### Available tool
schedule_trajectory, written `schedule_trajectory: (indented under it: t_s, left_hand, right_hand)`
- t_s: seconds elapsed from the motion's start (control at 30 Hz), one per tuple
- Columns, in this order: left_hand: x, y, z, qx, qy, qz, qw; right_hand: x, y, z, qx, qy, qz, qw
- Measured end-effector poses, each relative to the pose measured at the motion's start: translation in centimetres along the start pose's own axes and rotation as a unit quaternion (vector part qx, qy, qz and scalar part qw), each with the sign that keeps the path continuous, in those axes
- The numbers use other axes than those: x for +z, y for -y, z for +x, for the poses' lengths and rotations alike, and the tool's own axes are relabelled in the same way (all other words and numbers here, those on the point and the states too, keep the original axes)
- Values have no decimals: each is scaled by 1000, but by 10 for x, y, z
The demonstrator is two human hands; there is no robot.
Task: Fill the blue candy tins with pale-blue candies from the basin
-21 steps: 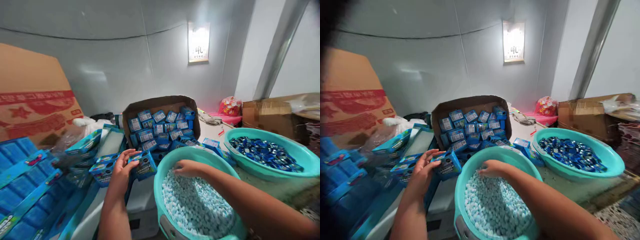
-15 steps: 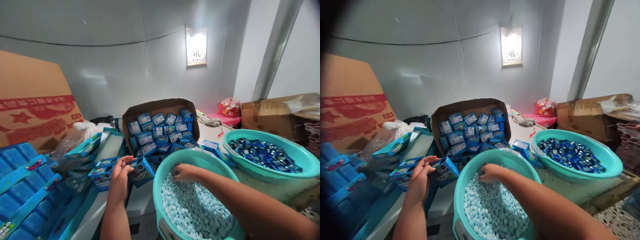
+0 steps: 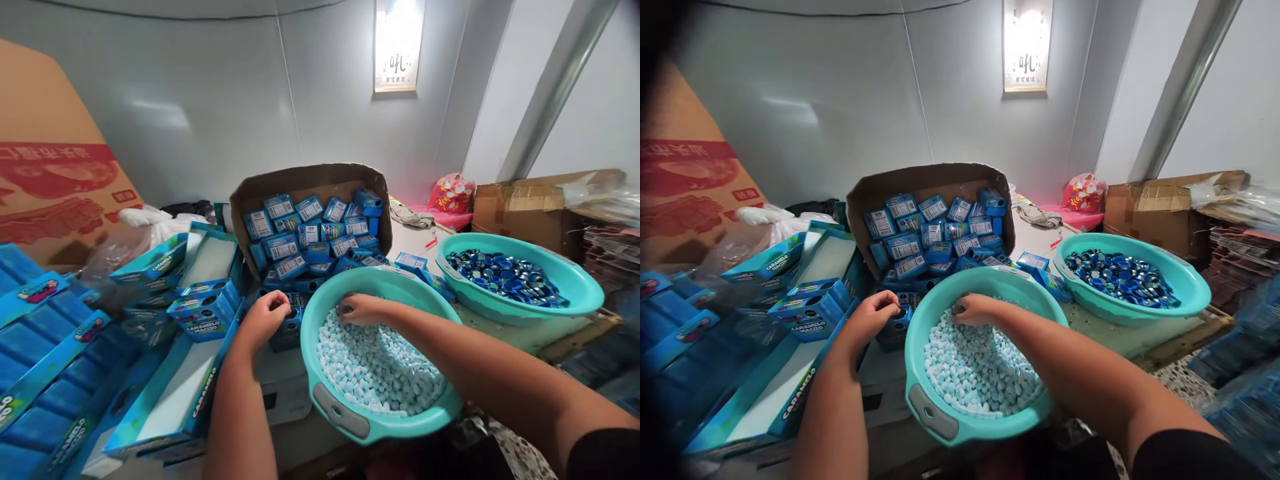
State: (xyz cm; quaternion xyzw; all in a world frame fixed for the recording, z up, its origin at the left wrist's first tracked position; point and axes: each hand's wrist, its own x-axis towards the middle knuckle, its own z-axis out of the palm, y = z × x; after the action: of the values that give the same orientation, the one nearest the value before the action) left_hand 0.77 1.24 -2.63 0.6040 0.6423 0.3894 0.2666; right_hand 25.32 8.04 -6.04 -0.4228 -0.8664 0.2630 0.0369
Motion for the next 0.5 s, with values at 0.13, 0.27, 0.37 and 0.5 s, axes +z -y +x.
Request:
schedule_trajectory:
  t_s: [0.13,0.27,0.37,0.5]
  left_hand:
    - [-3,-1,-5,11,-6,62,998]
    - [-6,-5,-10,30,-6,101,994]
    - [-7,-6,-11,39,-1,122,992]
    - [-6,-9,-12,49,24,165,985]
  right_hand:
    - [0,-2,3,-8,4,1,1000]
    - [0,-5,3,-11,10,-4,1000]
    - [1,-4,-1,-10,6,-28,1000]
    - [3,3,1,3,-10,-98,995]
